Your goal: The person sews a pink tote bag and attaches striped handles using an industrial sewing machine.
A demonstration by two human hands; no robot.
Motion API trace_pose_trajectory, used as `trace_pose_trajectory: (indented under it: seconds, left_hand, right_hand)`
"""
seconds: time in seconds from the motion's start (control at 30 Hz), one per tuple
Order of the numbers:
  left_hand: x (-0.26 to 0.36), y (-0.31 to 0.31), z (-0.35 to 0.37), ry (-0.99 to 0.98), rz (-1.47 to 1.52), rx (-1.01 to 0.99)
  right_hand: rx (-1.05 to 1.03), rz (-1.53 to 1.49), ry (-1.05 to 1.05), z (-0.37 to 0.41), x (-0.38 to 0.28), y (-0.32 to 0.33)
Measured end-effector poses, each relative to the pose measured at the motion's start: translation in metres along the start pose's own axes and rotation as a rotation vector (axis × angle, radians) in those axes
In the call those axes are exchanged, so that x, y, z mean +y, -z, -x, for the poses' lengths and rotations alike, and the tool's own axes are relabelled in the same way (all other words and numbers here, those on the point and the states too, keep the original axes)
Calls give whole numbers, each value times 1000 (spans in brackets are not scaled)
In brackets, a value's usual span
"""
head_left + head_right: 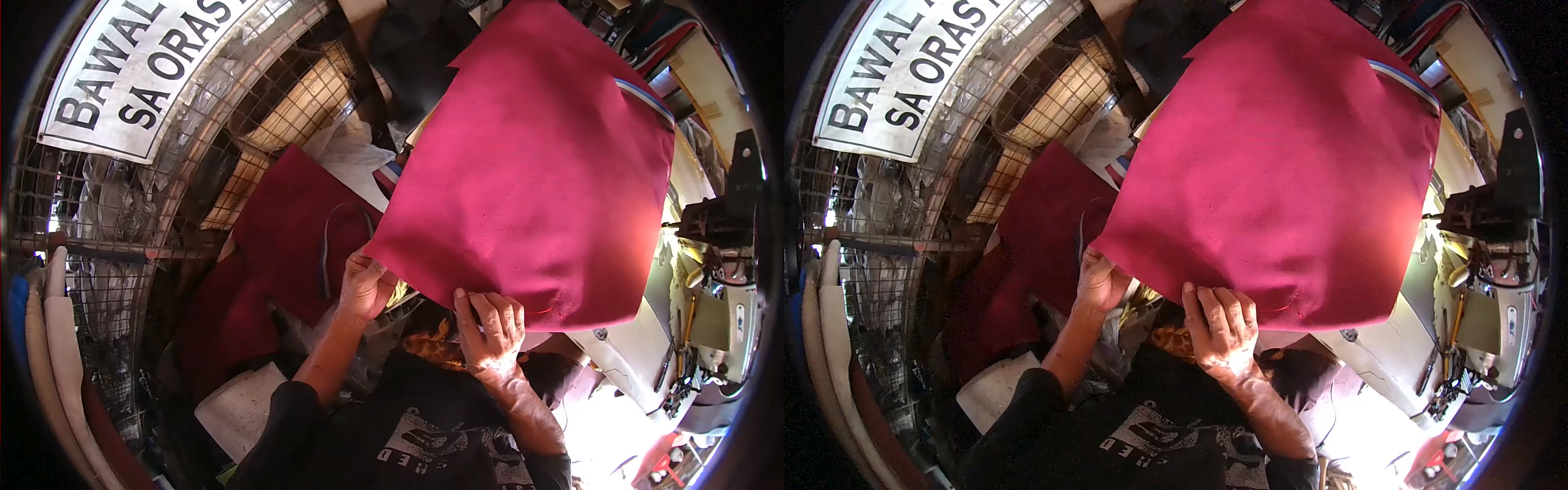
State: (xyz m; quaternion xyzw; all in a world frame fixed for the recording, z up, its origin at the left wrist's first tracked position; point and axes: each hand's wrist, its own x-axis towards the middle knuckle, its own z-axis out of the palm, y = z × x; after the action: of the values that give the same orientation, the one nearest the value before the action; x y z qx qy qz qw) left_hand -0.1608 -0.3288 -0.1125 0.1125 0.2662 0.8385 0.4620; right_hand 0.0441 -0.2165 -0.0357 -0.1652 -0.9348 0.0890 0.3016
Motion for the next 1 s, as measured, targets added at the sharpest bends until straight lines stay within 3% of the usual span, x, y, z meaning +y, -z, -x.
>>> trace_pose_trajectory:
  seconds: [0.17,0.37,0.57,0.77,1.0]
  left_hand:
    - [7,-2,-2,-12,7,-81]
    - [10,-6,0,-27,-107,29]
    - [7,-11,-1,-123,-124,14]
    - [7,-11,-1,-92,-108,-13]
    - [9,-29,-7,-146,-125,118]
  right_hand:
    - [26,4,13,1,3,-5]
    - [14,-5,3,1,3,-7]
    - [17,-6,2,1,3,-8]
    - [2,-18,-2,1,3,-7]
    - [-6,-30,-4,-12,-1,7]
